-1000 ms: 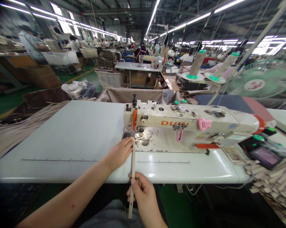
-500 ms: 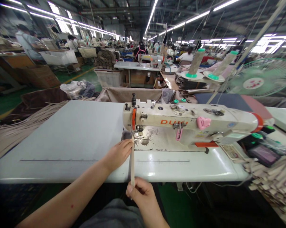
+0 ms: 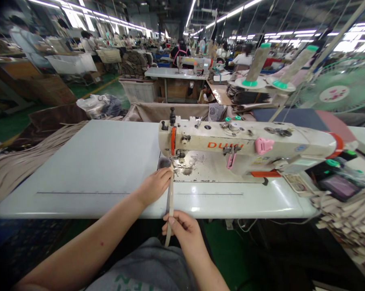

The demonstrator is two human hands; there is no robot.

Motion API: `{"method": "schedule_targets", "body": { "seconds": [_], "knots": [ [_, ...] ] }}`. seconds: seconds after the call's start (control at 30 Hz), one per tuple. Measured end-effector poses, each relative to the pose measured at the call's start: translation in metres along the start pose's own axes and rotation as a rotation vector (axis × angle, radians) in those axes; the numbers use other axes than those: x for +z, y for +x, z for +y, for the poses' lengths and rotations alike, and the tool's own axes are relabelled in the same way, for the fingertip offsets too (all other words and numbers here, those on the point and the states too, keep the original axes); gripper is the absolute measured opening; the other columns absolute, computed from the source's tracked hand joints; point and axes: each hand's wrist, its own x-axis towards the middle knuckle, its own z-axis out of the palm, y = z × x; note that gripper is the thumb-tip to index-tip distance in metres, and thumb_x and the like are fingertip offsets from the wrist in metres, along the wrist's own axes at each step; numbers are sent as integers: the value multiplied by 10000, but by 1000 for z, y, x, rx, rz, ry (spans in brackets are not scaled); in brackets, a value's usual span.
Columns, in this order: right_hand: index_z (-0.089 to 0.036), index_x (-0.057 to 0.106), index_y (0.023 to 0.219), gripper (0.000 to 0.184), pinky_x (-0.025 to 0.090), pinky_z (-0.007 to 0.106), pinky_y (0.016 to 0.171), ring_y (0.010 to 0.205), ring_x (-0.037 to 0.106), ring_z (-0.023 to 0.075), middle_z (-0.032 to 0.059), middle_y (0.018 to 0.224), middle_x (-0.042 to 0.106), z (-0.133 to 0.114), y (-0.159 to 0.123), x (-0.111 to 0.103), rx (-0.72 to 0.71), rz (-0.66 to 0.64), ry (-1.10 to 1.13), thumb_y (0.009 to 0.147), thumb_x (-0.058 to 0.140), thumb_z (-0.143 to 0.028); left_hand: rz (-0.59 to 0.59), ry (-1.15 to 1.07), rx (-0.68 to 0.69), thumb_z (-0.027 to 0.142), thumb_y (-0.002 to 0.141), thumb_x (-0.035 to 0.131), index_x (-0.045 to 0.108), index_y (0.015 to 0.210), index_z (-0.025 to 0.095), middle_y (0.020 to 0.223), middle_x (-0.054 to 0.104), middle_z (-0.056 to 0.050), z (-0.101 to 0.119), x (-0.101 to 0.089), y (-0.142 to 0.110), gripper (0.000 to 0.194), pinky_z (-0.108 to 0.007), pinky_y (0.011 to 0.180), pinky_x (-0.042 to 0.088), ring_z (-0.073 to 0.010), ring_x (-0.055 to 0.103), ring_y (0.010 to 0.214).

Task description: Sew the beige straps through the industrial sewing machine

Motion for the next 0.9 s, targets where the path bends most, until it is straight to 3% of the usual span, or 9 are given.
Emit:
{"method": "schedule_targets", "body": {
  "seconds": [0.47,0.9],
  "knots": [
    [-206,903,840,528,607,311,691,675,732,197,53,715,804,1,-4,-3,23,9,-7,823,935,-733,1,29,17,95,1066,556,701,1049,178,1173,758,-116,2,-6,4,168,-420,1114,652,-276,750,1162],
    [-210,880,773,561,571,338,685,651,694,214,49,665,764,1,-4,-4,15,24,-38,825,902,-768,-25,-4,13,124,1110,503,688,1174,177,1256,756,-131,-2,3,-1,202,-453,1169,621,-284,735,1252]
  ]
}}
